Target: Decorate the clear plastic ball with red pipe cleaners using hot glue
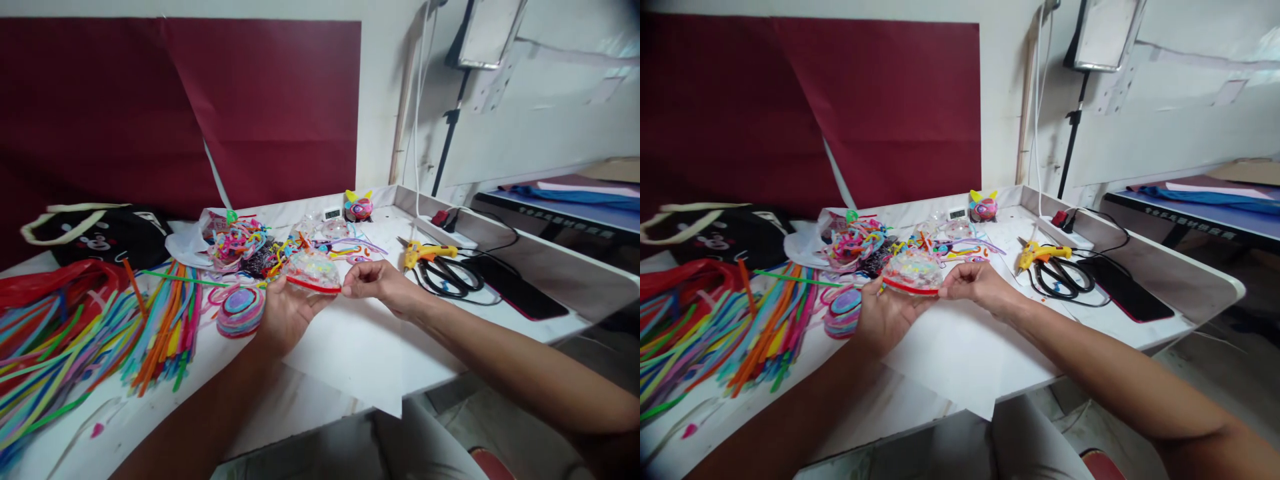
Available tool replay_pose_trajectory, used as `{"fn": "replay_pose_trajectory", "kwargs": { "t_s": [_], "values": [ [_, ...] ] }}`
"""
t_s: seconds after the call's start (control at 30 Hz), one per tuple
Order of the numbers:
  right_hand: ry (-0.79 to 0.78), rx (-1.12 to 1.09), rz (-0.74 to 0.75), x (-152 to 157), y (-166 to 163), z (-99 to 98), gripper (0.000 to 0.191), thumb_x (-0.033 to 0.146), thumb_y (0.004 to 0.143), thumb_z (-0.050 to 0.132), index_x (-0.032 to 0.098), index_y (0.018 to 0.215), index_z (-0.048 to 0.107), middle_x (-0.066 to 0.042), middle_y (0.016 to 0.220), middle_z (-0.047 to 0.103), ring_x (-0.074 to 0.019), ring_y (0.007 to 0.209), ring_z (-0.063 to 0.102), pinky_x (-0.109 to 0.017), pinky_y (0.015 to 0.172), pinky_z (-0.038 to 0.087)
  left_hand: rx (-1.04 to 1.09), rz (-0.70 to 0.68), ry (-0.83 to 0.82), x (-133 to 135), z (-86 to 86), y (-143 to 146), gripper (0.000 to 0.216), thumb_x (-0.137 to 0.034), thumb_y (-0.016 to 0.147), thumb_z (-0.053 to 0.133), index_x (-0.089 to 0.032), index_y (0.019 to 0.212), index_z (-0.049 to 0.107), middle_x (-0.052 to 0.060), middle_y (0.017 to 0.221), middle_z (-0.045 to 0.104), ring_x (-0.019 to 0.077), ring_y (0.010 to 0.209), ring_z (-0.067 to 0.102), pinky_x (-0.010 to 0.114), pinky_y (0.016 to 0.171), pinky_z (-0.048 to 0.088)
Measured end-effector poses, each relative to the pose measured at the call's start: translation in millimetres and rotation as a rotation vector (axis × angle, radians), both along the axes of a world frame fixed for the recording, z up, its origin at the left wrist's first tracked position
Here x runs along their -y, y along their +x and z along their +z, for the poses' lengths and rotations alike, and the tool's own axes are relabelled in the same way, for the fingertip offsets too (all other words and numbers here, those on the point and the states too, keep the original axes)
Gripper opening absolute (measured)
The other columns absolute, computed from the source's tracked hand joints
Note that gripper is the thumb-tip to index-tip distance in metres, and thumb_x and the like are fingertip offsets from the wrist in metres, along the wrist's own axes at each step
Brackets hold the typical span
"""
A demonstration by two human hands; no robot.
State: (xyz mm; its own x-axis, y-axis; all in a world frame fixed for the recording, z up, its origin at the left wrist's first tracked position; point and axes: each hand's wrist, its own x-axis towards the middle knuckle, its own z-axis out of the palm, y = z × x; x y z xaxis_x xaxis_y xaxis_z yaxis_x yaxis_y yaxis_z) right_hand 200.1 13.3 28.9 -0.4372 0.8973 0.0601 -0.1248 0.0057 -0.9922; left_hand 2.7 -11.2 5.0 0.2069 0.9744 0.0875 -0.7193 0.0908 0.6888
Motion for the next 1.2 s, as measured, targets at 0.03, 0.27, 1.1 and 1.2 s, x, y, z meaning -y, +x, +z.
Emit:
{"fn": "replay_pose_trajectory", "kwargs": {
  "t_s": [0.03,0.27,1.1,1.2],
  "values": [
    [-0.005,-0.001,0.002,0.6,-0.3,-0.5,0.026,0.023,0.049,0.087,0.014,0.065,0.069,0.005,0.056,0.061,-0.0061,0.055,0.048,-0.021,0.057,0.034,0.002,0.006,-0.006,0.0,0.1,0.0,0.052,-0.040,0.086,0.049,-0.018,0.133,0.048,0.012,0.119,0.068,0.0324,0.111,0.063,0.055,0.096,0.047],
    [-0.023,-0.004,0.006,1.1,-2.8,-5.9,0.024,0.022,0.050,0.086,0.014,0.066,0.070,0.004,0.057,0.062,-0.0073,0.056,0.050,-0.023,0.059,0.036,-0.012,0.013,-0.040,2.2,1.1,0.6,0.047,-0.039,0.089,0.045,-0.018,0.131,0.049,0.011,0.114,0.070,0.0340,0.119,0.058,0.055,0.098,0.045],
    [0.029,0.205,-0.012,-7.6,-1.1,0.2,0.017,0.023,0.052,0.078,0.013,0.063,0.070,0.003,0.056,0.064,-0.0085,0.053,0.052,-0.022,0.053,0.039,-0.080,0.066,-0.127,-1.3,-1.3,3.5,0.055,-0.040,0.081,0.052,-0.015,0.130,0.052,0.014,0.114,0.070,0.0313,0.101,0.068,0.051,0.093,0.050],
    [0.088,0.265,-0.011,-10.2,-0.6,0.4,0.017,0.024,0.054,0.075,0.013,0.065,0.070,0.003,0.055,0.062,-0.0083,0.052,0.050,-0.022,0.052,0.038,-0.088,0.075,-0.117,-1.7,-2.5,3.8,0.056,-0.040,0.080,0.053,-0.016,0.130,0.051,0.014,0.117,0.069,0.0315,0.102,0.067,0.052,0.094,0.050]
  ]
}}
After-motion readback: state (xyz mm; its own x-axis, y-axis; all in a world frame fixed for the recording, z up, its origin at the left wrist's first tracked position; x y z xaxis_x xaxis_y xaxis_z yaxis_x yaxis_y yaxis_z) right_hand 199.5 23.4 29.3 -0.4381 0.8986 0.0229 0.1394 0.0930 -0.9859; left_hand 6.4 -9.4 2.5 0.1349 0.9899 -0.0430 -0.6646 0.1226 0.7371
